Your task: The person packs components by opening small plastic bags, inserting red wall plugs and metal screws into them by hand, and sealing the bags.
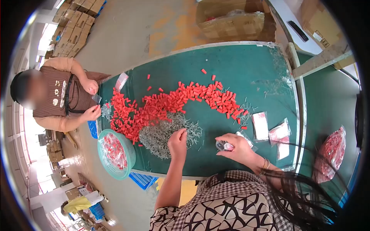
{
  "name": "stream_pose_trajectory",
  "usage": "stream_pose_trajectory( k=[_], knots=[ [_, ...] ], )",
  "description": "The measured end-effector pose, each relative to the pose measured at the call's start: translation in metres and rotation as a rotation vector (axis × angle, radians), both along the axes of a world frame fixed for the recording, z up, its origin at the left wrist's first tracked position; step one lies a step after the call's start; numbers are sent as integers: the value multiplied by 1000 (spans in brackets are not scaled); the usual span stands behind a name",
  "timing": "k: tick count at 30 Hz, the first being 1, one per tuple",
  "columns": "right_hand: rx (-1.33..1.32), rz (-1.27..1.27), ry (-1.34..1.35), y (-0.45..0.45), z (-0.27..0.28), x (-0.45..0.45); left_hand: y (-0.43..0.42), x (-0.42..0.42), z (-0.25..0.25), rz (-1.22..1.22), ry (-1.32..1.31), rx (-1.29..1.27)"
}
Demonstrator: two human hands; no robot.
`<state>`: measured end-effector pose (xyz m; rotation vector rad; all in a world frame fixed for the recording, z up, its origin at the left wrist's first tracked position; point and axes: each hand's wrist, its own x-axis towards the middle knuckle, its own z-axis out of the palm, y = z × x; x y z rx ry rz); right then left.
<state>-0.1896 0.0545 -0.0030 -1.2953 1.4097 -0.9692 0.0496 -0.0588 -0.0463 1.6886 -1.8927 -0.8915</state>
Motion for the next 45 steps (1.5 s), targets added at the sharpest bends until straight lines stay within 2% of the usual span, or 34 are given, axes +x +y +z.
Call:
stream_pose_trajectory(
  k=[3, 9, 12, 15, 18, 21, 25, 29, 30, 33, 34, 39, 45],
  knots=[
    [-7, 21, 53, -4, 1, 3, -2, -1, 5, 240, 313, 348],
    [13, 35, -11, -8, 3, 2, -4, 5, 6, 361, 581, 504],
    [-40, 43, 17, -9, 2, 1, -1, 4, 8, 305, 562, 440],
    [29, 36, -17, -10, 9, 0, 3, 6, 7, 238, 318, 296],
    [-20, 31, 27, -8, 3, 1, 2, 7, 11, 6, -74, -58],
    [33, 46, 0, -7, -1, 1, 1, 3, 29, -181, -73, -336],
    [-12, 3, 24, -9, 4, 2, 19, -13, 65, -196, 174, -115],
    [-115, -6, 10, -14, 6, 6, 28, -30, 96, -404, 238, -239],
    [-150, 1, 25, -15, 6, 6, 31, -31, 97, -433, 250, -194],
    [-86, 24, -48, -15, 11, 6, 44, -36, 99, -265, 664, 355],
    [-108, 25, -66, -16, 13, 7, 46, -37, 98, -247, 660, 412],
    [-209, 50, -35, -19, 14, 8, 45, -40, 88, -190, 666, 635],
    [-224, 58, -41, -18, 10, 8, 43, -38, 88, -163, 729, 667]
  ],
)
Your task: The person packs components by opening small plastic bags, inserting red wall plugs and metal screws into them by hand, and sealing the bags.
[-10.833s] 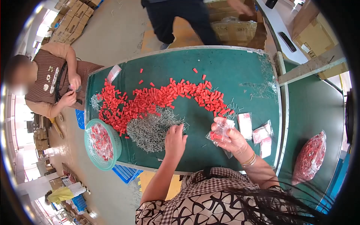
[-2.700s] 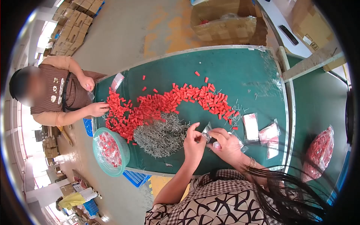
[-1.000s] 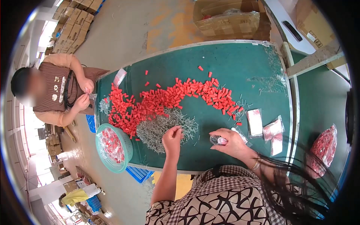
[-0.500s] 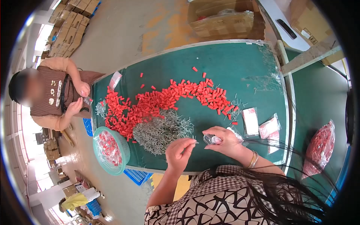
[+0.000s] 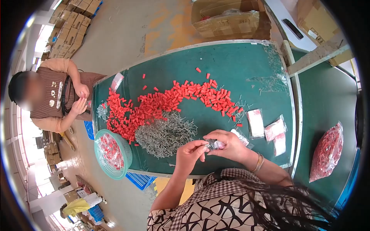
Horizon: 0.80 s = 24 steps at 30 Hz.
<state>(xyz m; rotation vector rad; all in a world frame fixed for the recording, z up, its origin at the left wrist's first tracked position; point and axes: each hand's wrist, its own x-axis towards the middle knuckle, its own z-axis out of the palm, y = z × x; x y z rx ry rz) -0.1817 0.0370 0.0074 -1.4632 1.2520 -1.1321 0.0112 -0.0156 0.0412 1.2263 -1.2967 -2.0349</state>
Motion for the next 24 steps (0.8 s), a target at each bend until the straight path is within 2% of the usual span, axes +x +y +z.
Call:
stream_pose_trajectory(
  k=[3, 6, 9, 12, 16, 20, 24],
  knots=[
    [66, 18, -35, -1, 6, -1, 2, -2, -1, 33, -16, -68],
    [26, 19, -10, -2, 4, -2, 3, -5, 2, 3, -165, -220],
    [88, 7, -37, -2, 4, -1, -1, -13, 15, -161, -399, -864],
    [57, -7, -33, -3, 0, -1, 0, -17, 14, -171, -428, -1040],
    [72, 0, -22, -3, 3, -5, -11, -14, 22, -63, -469, -964],
    [126, -3, -44, -1, 12, -8, -64, 16, -30, 72, -646, -1052],
    [128, -11, -40, 1, 12, -10, -116, 21, -71, -50, -805, -1080]
  ],
)
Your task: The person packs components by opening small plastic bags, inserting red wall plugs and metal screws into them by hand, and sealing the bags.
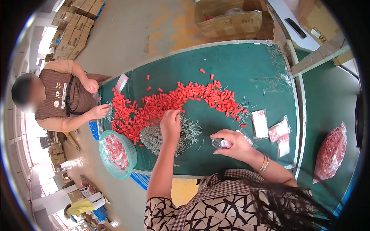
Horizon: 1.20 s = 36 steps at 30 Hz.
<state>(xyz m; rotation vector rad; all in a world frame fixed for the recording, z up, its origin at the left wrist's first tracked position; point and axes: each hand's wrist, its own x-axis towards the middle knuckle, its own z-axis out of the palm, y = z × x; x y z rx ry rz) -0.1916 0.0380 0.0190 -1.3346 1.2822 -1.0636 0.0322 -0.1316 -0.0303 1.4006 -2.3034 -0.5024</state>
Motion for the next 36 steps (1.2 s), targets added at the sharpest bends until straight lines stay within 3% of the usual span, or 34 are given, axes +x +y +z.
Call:
stream_pose_trajectory(
  k=[6, 9, 12, 14, 16, 19, 23, 29, 32, 36],
  knots=[
    [-8, -34, 58, 4, -6, -4, -17, -13, -23, -152, -356, 21],
    [71, -52, 12, 3, -5, -6, -17, -12, -20, -215, -354, -38],
    [33, -48, 59, -1, -10, -7, -3, -18, 2, -171, -61, 13],
    [33, -54, 77, -2, -11, -7, 27, -32, 40, -126, 244, 333],
    [98, -66, 27, -4, -9, -7, 58, -37, 57, -237, 433, 394],
    [21, -71, 30, -8, -18, -2, 82, -47, 66, -372, 410, 372],
    [150, -27, -34, -9, -6, -2, 73, -34, 59, -172, 546, 409],
    [44, -24, -25, -6, -9, -3, 12, -3, 10, 98, 114, 166],
    [53, -34, -20, -5, -7, -3, -14, -5, -8, -21, -88, -32],
    [60, -48, 4, -4, -6, -5, -28, -11, -30, -68, -375, -98]
  ],
)
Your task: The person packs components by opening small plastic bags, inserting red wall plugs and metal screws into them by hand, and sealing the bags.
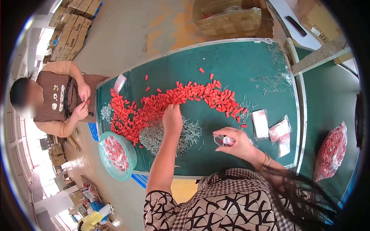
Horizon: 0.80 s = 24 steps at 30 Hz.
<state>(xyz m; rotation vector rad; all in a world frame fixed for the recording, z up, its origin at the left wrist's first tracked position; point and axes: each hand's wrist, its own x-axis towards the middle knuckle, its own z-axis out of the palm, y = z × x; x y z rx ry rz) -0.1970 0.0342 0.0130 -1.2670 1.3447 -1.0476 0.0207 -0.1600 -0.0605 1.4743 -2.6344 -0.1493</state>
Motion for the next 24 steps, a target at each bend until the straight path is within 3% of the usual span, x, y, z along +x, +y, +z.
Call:
stream_pose_trajectory(
  k=[6, 10, 12, 13, 15, 18, 24],
  knots=[
    [30, -55, -14, -2, -2, -4, 7, -7, 16, 65, 82, 47],
    [42, -47, -25, -6, -8, -5, 58, -28, 76, 0, 451, 338],
    [70, -49, -58, -8, -8, -3, 83, -34, 91, -324, 543, 161],
    [71, -49, -47, -9, -9, -1, 97, -36, 97, -299, 527, 362],
    [69, -49, -23, -12, -9, 2, 107, -45, 116, -456, 502, 254],
    [-3, -6, 6, -14, -9, 4, 107, -45, 113, -422, 565, 356],
    [7, 50, -144, -10, -9, 2, 105, -30, 111, -470, 408, 263]
  ],
)
